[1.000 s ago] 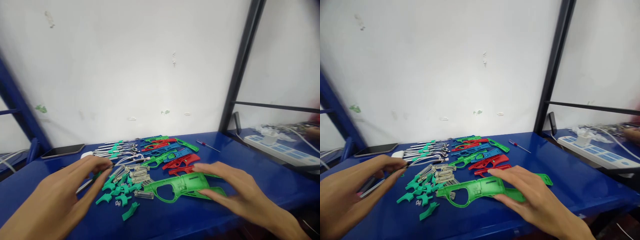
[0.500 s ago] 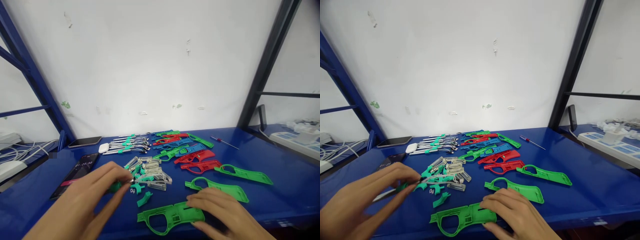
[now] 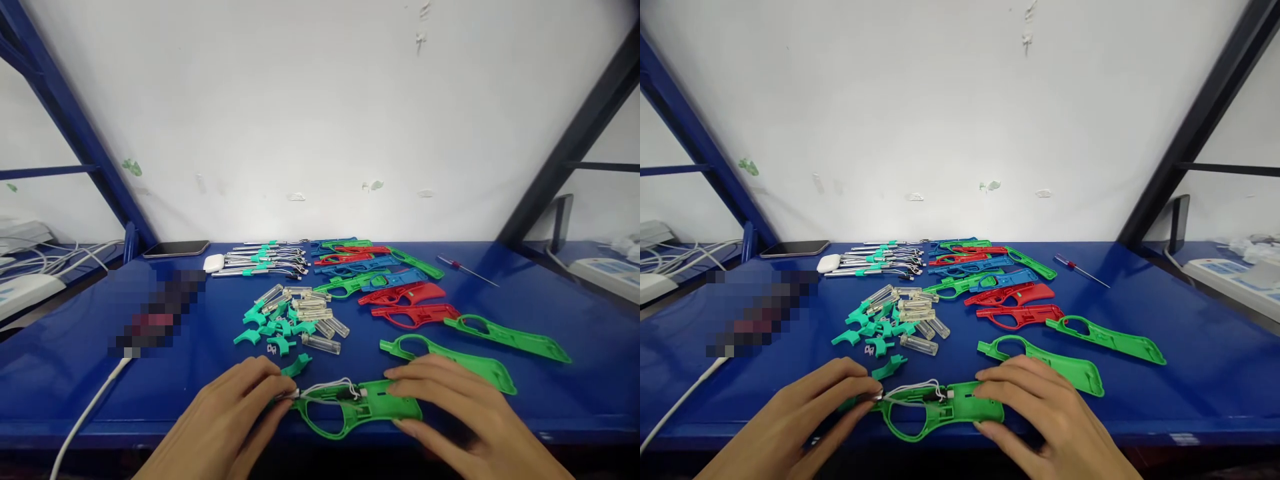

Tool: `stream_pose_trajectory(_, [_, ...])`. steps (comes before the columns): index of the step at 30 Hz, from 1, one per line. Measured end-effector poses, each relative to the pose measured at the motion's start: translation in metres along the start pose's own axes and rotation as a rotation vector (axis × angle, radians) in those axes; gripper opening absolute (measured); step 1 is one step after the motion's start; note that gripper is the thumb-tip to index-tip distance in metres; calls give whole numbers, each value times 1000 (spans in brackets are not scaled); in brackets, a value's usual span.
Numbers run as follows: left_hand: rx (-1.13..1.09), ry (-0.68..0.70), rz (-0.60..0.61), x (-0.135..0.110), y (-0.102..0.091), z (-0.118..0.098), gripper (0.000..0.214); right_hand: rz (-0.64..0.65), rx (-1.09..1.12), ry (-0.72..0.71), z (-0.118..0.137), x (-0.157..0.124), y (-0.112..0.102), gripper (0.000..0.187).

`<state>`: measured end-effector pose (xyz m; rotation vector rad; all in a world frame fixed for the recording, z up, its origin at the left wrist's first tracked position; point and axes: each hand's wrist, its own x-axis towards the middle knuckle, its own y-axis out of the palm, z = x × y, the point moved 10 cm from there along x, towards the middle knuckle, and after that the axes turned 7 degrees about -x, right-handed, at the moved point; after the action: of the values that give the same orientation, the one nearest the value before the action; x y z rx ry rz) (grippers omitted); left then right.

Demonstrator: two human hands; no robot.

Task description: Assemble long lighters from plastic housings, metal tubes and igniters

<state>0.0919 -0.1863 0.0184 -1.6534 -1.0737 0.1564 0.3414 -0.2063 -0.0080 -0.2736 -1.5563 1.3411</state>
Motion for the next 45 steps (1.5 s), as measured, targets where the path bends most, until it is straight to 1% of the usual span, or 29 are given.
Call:
stream_pose_trajectory(3, [-32,-36,27,-6,6,6,26,-2,-8,-4,-1,-1,0,26])
stream_pose_trajectory(5, [-42,-53,23,-8,8,8,27,-7,-9,-9,-1,-1,-1,24])
stream_pose_trajectory(14, [-59,-64,45,-15,13,8,30,-1,-19,-22,-2,-3,1,22])
stream_pose_trajectory(23, [30,-47,43,-16,10,3,39,-9,-46,-75,7,8,-7,20])
stream_pose_trajectory(27, [42,-60,76,-17,12,6,44,-21,-58,-80,7,8,-10,21])
stream_pose_trajectory(32, [16,-73,101,-16,11,9,45,-20,-70,-75,7,7,-8,21])
stream_pose_trajectory(37, [21,-79,77,-21,9,10,47,-57,-64,-88,10,8,-12,19])
stream_pose_trajectory(40, [47,-72,58,-24,9,11,46,-49,-60,-97,10,9,-12,19])
stream_pose_trajectory(45, [94,-69,70,-27,11,12,45,-33,-61,-85,9,11,-11,19])
